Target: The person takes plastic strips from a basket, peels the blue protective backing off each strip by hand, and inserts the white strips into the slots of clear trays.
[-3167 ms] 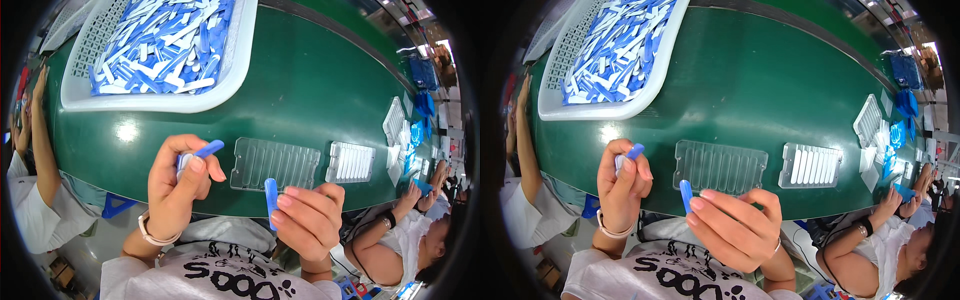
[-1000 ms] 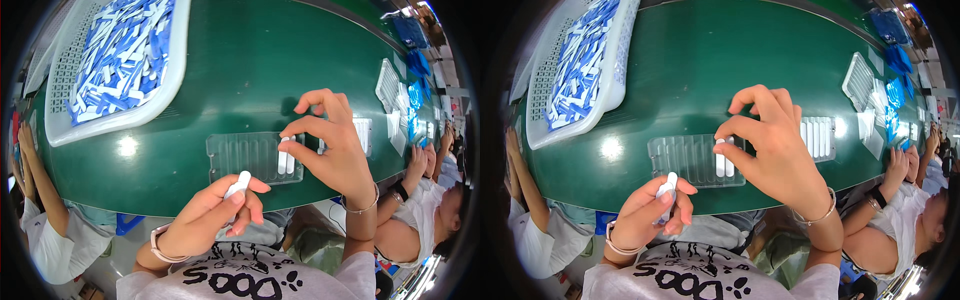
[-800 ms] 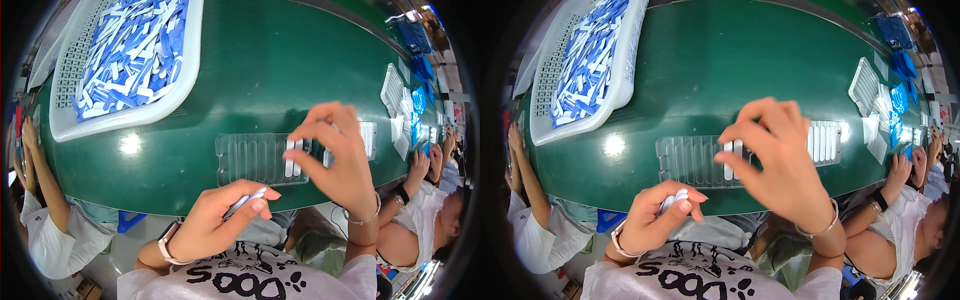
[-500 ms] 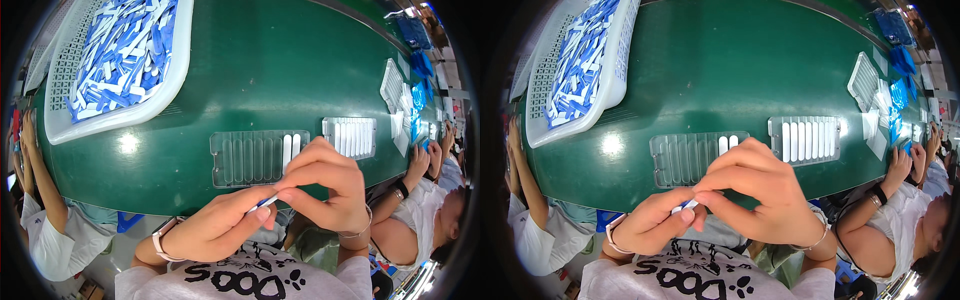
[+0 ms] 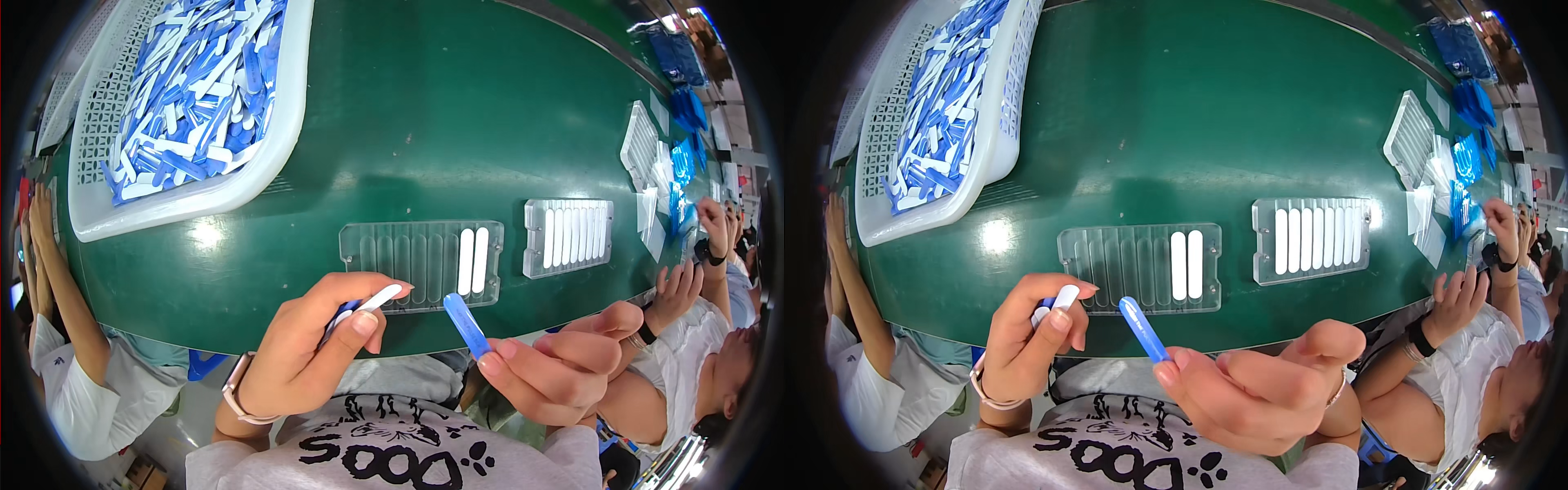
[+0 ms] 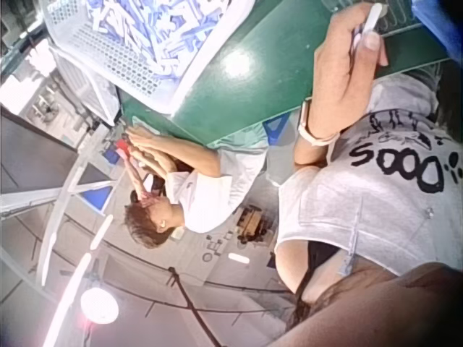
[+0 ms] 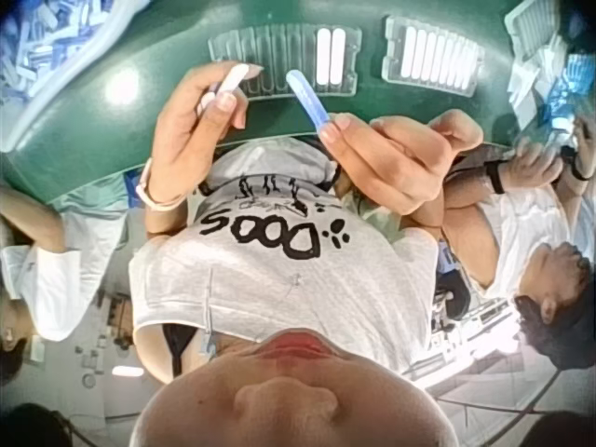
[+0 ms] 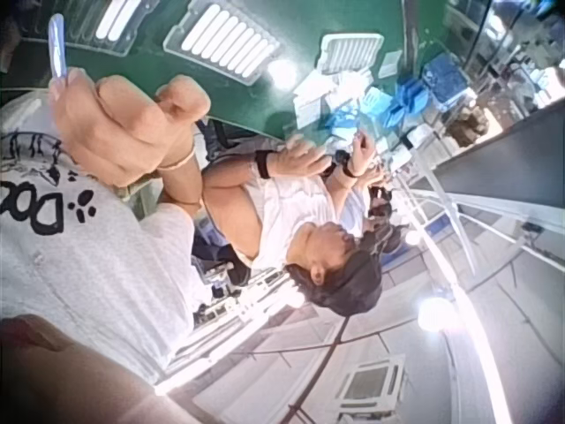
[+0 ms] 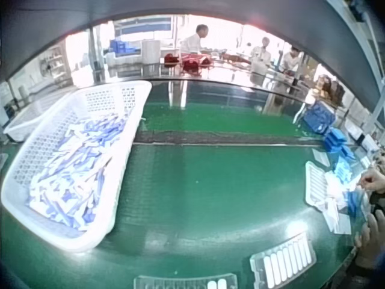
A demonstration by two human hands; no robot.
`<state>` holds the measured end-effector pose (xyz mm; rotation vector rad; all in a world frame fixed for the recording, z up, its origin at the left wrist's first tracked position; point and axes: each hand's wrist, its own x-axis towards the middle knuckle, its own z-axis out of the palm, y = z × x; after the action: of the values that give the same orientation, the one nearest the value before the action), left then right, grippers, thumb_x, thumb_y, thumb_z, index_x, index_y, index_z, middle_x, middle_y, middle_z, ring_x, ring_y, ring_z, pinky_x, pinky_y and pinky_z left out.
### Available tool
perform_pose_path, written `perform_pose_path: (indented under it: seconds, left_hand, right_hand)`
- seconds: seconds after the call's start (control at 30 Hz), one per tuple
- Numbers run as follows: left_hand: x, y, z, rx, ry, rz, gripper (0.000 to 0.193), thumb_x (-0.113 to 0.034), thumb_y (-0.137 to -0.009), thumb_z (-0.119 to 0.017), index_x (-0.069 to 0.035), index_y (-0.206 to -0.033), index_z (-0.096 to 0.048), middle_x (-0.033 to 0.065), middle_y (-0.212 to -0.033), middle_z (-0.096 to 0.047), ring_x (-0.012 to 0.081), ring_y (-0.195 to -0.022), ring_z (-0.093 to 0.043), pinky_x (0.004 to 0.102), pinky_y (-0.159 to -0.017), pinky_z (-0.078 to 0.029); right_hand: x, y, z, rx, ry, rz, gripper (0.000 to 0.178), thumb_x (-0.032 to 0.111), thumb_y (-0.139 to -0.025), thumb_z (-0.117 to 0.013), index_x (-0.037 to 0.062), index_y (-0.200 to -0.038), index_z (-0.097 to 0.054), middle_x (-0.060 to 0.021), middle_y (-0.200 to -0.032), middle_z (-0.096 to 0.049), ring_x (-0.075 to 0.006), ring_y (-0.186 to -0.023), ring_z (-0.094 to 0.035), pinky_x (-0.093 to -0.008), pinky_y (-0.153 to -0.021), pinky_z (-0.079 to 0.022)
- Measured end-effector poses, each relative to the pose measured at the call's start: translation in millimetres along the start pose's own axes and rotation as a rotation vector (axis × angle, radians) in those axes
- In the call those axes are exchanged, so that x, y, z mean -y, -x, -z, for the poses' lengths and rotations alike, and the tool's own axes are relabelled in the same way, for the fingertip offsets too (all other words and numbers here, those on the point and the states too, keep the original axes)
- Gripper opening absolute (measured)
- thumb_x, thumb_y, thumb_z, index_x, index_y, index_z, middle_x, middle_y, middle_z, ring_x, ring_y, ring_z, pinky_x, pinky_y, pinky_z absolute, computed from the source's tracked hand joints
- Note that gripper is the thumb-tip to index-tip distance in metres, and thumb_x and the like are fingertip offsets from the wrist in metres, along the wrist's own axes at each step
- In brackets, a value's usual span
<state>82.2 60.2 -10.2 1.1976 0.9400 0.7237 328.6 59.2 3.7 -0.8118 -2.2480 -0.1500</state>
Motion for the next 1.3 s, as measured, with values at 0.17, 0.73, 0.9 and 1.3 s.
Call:
perform_pose_path:
  seconds: [0.17,0.73,0.9,1.3]
  left_hand:
    - [0.4,-0.4,-1.2,-0.032,0.0,0.061,0.024,-0.006,-0.097,-0.044,0.002,-0.119,-0.049,0.0046,-0.078,-0.057,0.0081,-0.068,-0.052,0.0231,-0.062,-0.042]
    - [12.9,-4.9,-8.9,-0.222,-0.54,-0.492,0.026,0.01,-0.072,-0.065,-0.004,-0.093,-0.064,0.0157,-0.104,-0.066,0.0243,-0.085,-0.067,0.0276,-0.068,-0.055]
    - [14.0,-4.7,-11.3,-0.192,-0.542,-0.555,0.027,0.01,-0.07,-0.066,-0.005,-0.092,-0.065,0.0127,-0.099,-0.067,0.0228,-0.084,-0.066,0.0283,-0.067,-0.055]
    - [9.0,1.0,3.7,-0.141,0.501,0.096,0.045,-0.005,-0.095,-0.046,0.001,-0.139,-0.038,0.0055,-0.099,-0.049,0.0074,-0.069,-0.041,0.0212,-0.06,-0.037]
  right_hand:
    - [-12.5,-9.2,-8.7,0.222,-0.154,-0.336,0.018,0.011,-0.06,-0.074,0.0141,-0.077,-0.068,0.0043,-0.089,-0.066,-0.0206,-0.084,-0.053,-0.0449,-0.077,-0.033]
    - [-3.8,-26.2,-26.0,0.275,-0.396,-0.421,0.031,0.019,-0.059,-0.075,0.0139,-0.089,-0.07,0.0035,-0.093,-0.061,-0.0191,-0.083,-0.05,-0.0389,-0.084,-0.027]
    - [12.7,-11.2,-32.3,0.062,-0.25,-0.209,0.026,0.018,-0.055,-0.068,0.0139,-0.08,-0.071,0.0074,-0.088,-0.062,-0.0123,-0.074,-0.05,-0.0381,-0.082,-0.026]
    - [-21.4,-29.0,-18.5,0.133,-0.647,-0.727,0.018,-0.007,-0.082,-0.06,0.0055,-0.094,-0.064,-0.0094,-0.086,-0.063,-0.022,-0.067,-0.06,-0.0293,-0.059,-0.044]
